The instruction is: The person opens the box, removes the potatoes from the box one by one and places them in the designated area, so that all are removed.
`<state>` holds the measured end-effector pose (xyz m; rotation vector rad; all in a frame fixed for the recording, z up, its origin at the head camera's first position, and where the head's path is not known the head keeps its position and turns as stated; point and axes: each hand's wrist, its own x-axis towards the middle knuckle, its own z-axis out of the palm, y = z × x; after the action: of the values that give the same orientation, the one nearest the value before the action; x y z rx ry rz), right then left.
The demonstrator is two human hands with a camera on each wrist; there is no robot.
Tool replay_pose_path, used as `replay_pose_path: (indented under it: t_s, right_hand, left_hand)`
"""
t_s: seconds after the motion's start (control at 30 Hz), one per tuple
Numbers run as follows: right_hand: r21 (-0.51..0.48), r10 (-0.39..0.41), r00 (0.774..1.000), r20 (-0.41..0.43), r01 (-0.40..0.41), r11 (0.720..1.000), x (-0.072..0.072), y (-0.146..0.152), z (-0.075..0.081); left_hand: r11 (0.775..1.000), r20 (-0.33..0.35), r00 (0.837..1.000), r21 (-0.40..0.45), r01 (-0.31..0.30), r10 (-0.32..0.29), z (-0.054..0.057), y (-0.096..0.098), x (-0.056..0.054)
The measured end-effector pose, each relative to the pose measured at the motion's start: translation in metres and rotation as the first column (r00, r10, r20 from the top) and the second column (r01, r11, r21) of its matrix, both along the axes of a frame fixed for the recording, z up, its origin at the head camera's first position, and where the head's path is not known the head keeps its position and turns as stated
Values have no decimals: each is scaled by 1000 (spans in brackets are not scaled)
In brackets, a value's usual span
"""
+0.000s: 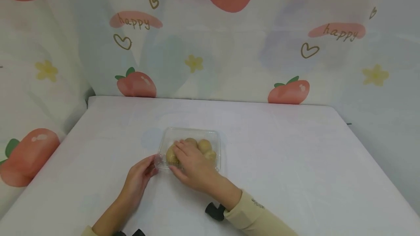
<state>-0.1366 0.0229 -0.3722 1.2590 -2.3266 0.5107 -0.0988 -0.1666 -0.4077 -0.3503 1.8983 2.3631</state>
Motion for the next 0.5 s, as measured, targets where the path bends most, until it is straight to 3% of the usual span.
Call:
replay_pose_path:
  t_s: [0.2,0.5]
  right_hand:
    - [1,-17,999,42,17,1000,-1,-6,-1]
    - [-2,-21,1000,1,21,1000,-1,-11,-3]
  left_hand:
    - [1000,-24,1000,0,5,-5,-4,-1,-2]
    - [1000,-28,999,-14,-22,21,-5,-2,-2]
